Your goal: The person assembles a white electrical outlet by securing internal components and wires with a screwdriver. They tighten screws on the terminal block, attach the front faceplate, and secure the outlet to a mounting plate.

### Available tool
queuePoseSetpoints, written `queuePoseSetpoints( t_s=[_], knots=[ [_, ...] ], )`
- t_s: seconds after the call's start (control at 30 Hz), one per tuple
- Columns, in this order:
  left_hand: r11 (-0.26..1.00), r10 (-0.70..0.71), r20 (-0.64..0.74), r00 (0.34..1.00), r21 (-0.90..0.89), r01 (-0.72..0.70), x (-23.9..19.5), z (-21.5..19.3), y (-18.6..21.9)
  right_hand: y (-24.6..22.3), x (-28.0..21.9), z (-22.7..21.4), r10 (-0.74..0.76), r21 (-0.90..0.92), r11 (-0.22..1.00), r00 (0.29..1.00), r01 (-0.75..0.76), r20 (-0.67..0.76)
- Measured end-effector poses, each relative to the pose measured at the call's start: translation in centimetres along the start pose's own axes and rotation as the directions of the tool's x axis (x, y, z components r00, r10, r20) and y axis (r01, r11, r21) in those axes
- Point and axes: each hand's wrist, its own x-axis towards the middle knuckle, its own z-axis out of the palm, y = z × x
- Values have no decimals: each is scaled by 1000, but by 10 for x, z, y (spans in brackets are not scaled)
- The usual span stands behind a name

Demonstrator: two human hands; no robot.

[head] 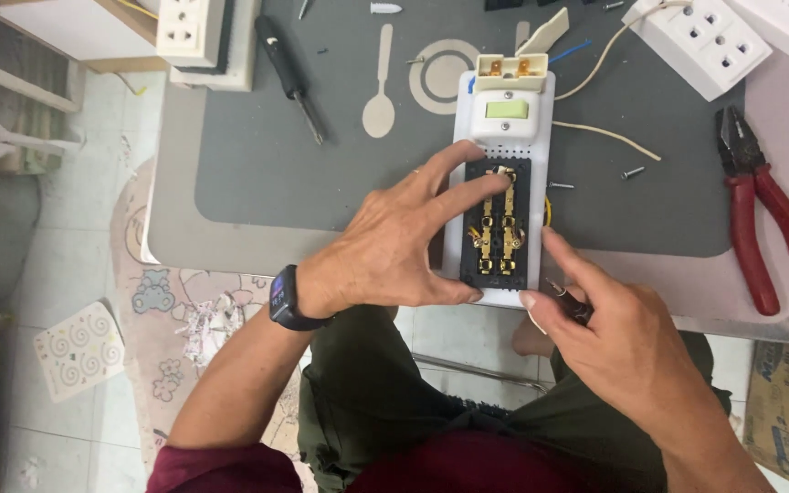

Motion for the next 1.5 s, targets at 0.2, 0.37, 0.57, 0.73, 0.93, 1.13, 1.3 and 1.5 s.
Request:
queuePoseSetpoints(
  t_s=[0.2, 0.37, 0.57, 0.73, 0.93, 1.13, 1.3, 1.5],
  knots=[
    [988, -10, -33, 999, -153, 5, -6, 0, -3, -1, 4, 4, -89, -143, 986, 996, 87, -5],
    [989, -91, 54, 994, -111, 97, 7, -9, 1, 8, 5, 3, -211, -103, 973, 976, 205, -52],
    [990, -91, 73, 993, -97, 98, 13, -8, 4, 11, -1, -5, -211, 30, 977, 976, 213, -48],
    [970, -221, 133, 966, -74, 232, 21, -17, 18, 30, -9, -19, -68, 279, 953, 983, 115, -173],
    [974, -222, 127, 967, -19, 226, 21, -17, 20, 53, 20, -50, -528, -213, 842, 679, 495, -510],
    [969, -237, 72, 969, -55, 241, 14, -15, 18, 45, 58, -47, -511, -346, 856, 734, 385, -447],
    [966, -254, 163, 953, -5, 258, 19, -14, 14, 47, 68, -37, -473, -346, 873, 767, 343, -433],
    [985, -168, 98, 981, -28, 171, 15, -8, 3, 50, 70, -44, -511, -309, 855, 779, 417, -363]
  ],
)
